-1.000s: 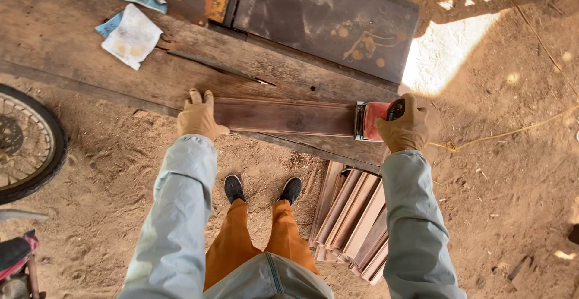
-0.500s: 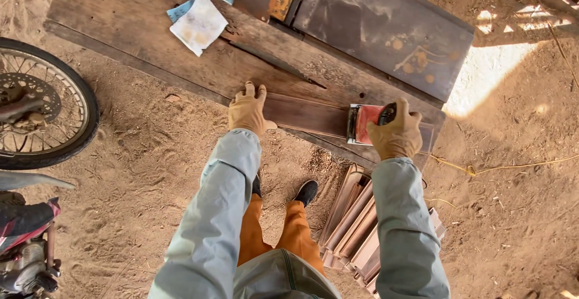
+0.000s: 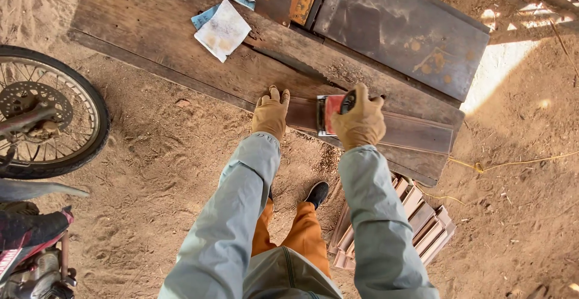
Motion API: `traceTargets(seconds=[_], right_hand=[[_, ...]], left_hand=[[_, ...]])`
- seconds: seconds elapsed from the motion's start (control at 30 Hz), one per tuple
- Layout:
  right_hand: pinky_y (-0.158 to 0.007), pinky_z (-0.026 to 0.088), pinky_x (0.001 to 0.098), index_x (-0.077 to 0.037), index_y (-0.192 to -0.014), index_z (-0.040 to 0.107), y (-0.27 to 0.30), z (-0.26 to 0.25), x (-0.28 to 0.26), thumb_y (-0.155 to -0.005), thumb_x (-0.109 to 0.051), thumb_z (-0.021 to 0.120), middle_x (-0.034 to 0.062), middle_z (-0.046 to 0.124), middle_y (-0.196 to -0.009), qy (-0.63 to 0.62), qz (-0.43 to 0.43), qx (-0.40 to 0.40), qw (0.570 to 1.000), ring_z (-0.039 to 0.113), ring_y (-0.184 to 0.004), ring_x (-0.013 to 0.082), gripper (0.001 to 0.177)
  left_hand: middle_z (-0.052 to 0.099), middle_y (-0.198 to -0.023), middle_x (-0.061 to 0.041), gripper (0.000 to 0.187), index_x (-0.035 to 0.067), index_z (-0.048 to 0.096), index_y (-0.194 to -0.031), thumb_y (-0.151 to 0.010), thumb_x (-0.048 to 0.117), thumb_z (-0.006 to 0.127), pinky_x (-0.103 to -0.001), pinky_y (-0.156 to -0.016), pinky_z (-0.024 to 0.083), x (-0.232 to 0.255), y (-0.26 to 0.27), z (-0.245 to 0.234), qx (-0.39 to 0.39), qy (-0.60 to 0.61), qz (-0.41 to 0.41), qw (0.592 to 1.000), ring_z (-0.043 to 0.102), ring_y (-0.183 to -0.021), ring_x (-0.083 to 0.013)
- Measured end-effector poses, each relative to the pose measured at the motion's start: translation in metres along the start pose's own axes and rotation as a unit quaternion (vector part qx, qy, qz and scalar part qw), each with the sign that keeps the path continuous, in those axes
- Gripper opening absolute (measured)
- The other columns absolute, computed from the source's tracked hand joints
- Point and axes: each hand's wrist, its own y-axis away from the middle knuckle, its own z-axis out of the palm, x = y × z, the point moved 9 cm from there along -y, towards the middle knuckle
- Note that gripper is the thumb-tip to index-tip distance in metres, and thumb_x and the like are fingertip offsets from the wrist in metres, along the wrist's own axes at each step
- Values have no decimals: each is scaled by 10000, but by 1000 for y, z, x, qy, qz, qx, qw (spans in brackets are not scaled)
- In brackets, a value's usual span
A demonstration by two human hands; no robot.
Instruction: Sanding a wooden plank using an electric orbital sander and a hand sanding block.
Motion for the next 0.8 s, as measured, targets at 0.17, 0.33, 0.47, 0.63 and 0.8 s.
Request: traceTargets(seconds=[0.17, 0.33, 0.47, 0.63, 0.8], right_hand=[[-690, 639, 440, -297, -1405, 475, 16, 3, -25, -890, -398, 777, 177, 541, -1191, -24, 4, -23, 999, 694, -937, 322, 605], [-746, 616, 483, -323, -1371, 499, 17, -4, -12, -858, -362, 785, 173, 553, -1186, -37, -19, 13, 999, 688, -983, 373, 589], [-779, 597, 517, -329, -1319, 536, 2, -19, 30, -792, -283, 815, 163, 567, -1191, -49, -21, 64, 997, 685, -1010, 414, 598], [-756, 600, 514, -324, -1300, 537, -34, -42, 113, -789, -314, 828, 173, 573, -1156, -63, 14, 75, 995, 692, -973, 408, 588], [-735, 601, 507, -289, -1299, 551, -87, -41, 216, -800, -272, 812, 190, 611, -1136, -65, 30, 104, 992, 701, -944, 404, 564]], left_hand=[[302, -1616, -243, 934, 202, 236, -1646, -881, 136, 768, -374, -1083, 479, 1, 2, -8, -13, -7, -3, 1000, 573, -1214, -325], [329, -1616, -259, 809, 223, 254, -1644, -970, 41, 663, -406, -1028, 518, -1, -7, 7, 10, -33, 5, 999, 608, -1171, -331], [339, -1609, -205, 848, 250, 282, -1621, -913, 141, 735, -468, -1075, 472, 3, 1, -6, 7, -53, -18, 998, 565, -1250, -337], [334, -1628, -155, 987, 301, 259, -1635, -833, 269, 833, -439, -1125, 437, 6, 4, -20, -18, -69, -37, 997, 537, -1308, -324], [270, -1641, -122, 1172, 317, 211, -1620, -694, 552, 889, -427, -1127, 432, 12, 19, -35, -70, -45, -76, 994, 484, -1356, -340]])
